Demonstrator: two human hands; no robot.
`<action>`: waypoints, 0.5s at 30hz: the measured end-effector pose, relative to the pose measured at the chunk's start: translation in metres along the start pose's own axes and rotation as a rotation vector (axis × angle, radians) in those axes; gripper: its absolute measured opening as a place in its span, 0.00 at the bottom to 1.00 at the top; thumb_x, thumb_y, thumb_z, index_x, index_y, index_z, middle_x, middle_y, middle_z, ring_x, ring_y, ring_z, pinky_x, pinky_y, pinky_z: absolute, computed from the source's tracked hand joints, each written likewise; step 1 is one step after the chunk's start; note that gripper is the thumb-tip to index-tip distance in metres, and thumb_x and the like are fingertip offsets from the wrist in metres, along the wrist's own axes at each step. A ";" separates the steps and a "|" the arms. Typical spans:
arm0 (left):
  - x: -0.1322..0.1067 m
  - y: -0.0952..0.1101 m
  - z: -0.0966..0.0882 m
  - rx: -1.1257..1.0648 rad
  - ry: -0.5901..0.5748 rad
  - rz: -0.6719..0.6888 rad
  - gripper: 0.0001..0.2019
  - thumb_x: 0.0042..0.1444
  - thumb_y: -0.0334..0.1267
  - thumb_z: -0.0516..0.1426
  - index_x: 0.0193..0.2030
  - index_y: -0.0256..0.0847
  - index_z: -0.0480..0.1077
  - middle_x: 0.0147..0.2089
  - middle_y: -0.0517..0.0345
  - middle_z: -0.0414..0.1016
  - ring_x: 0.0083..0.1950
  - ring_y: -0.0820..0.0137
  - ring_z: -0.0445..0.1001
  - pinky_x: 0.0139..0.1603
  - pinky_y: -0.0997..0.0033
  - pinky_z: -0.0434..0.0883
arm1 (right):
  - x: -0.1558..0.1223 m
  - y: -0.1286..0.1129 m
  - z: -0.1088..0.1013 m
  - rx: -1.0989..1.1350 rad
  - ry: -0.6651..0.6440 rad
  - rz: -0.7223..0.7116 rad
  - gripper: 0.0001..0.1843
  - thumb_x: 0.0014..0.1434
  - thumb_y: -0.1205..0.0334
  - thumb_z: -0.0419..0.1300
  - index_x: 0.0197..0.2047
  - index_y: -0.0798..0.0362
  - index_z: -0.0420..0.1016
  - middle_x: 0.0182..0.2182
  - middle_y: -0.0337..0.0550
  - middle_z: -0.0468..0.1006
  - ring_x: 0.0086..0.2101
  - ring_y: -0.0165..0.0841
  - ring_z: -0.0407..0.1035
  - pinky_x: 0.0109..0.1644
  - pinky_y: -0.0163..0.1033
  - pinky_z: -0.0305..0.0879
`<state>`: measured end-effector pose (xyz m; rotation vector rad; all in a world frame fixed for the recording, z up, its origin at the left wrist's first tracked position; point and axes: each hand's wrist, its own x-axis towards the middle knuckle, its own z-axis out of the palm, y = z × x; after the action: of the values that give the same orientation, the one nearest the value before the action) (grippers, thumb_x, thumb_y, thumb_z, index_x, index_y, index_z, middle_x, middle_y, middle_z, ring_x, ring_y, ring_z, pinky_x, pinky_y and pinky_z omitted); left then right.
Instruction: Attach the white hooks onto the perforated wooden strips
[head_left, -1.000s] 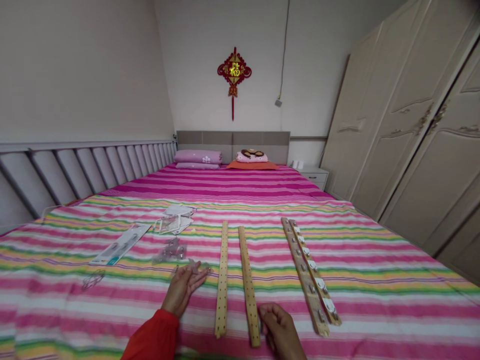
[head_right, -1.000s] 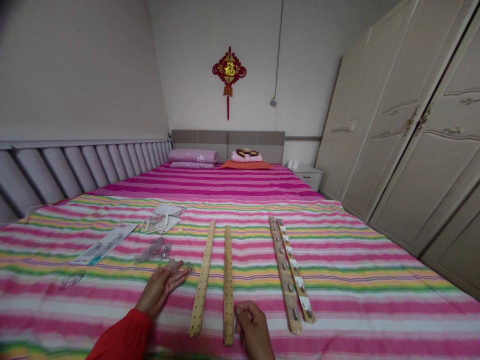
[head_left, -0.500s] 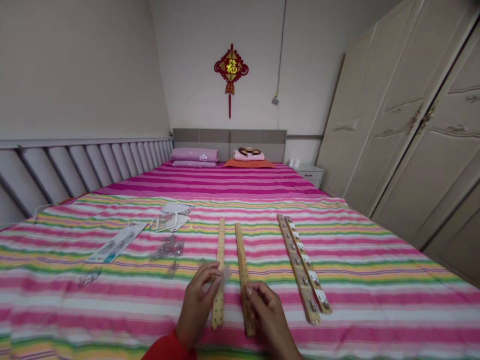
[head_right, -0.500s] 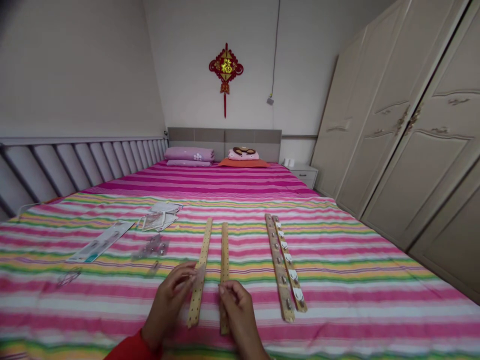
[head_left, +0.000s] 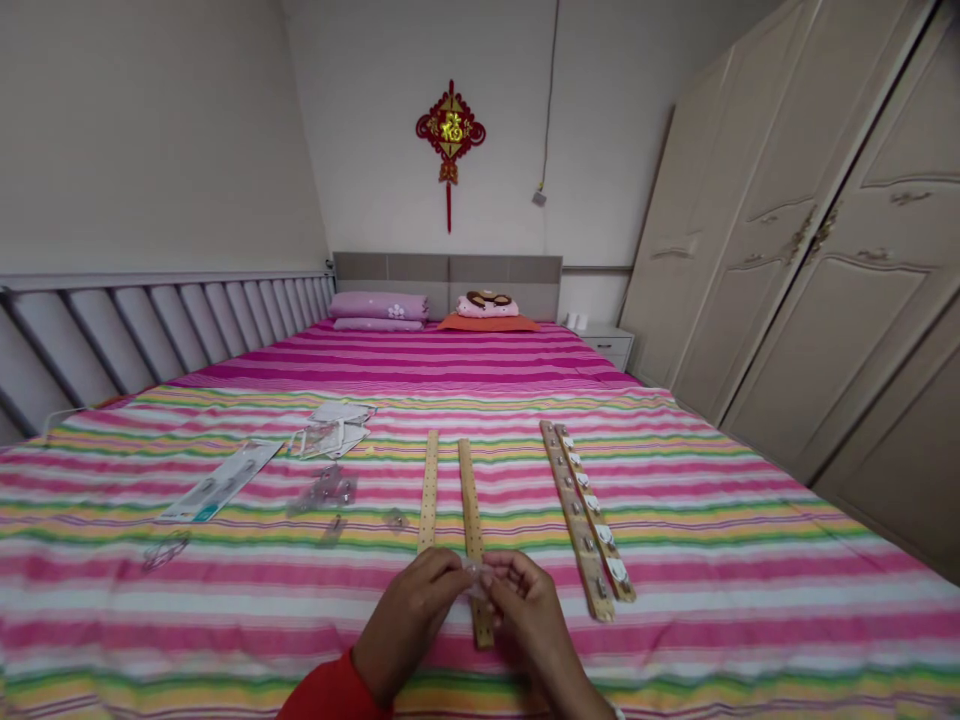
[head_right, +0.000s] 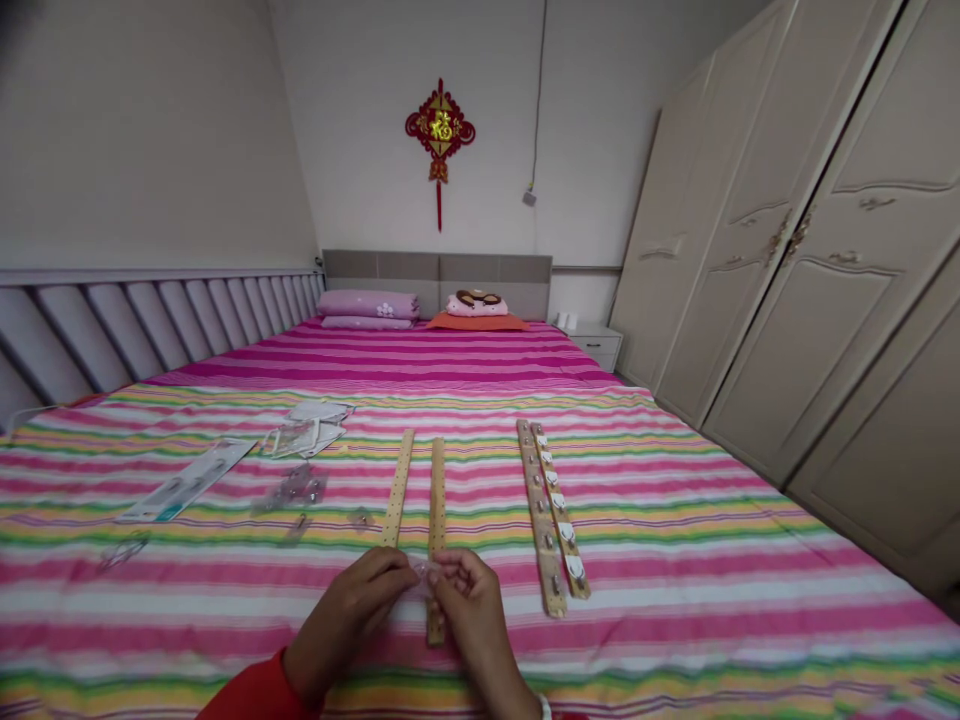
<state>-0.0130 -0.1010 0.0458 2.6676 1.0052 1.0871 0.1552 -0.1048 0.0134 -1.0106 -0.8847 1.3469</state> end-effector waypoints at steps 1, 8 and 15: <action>0.000 0.000 0.001 -0.002 -0.010 0.008 0.12 0.62 0.33 0.50 0.42 0.46 0.75 0.35 0.54 0.75 0.37 0.71 0.71 0.37 0.75 0.69 | -0.001 0.001 0.000 0.006 -0.002 0.011 0.26 0.33 0.46 0.73 0.30 0.56 0.74 0.17 0.34 0.72 0.14 0.24 0.62 0.16 0.30 0.57; 0.003 0.012 0.009 -0.106 0.032 0.041 0.13 0.62 0.32 0.49 0.40 0.44 0.75 0.39 0.51 0.77 0.41 0.70 0.74 0.42 0.72 0.72 | -0.009 0.006 0.001 0.114 -0.029 0.058 0.22 0.38 0.48 0.72 0.28 0.56 0.72 0.16 0.37 0.75 0.16 0.27 0.66 0.19 0.30 0.62; -0.005 0.025 0.027 -0.437 0.322 -0.432 0.06 0.57 0.37 0.56 0.38 0.41 0.74 0.38 0.53 0.78 0.41 0.68 0.76 0.43 0.71 0.74 | -0.015 0.006 0.004 0.372 0.031 0.091 0.17 0.39 0.56 0.74 0.28 0.57 0.75 0.21 0.39 0.77 0.22 0.26 0.70 0.25 0.28 0.66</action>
<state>0.0158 -0.1193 0.0307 1.8643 1.1559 1.4507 0.1483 -0.1194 0.0101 -0.7857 -0.5422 1.5011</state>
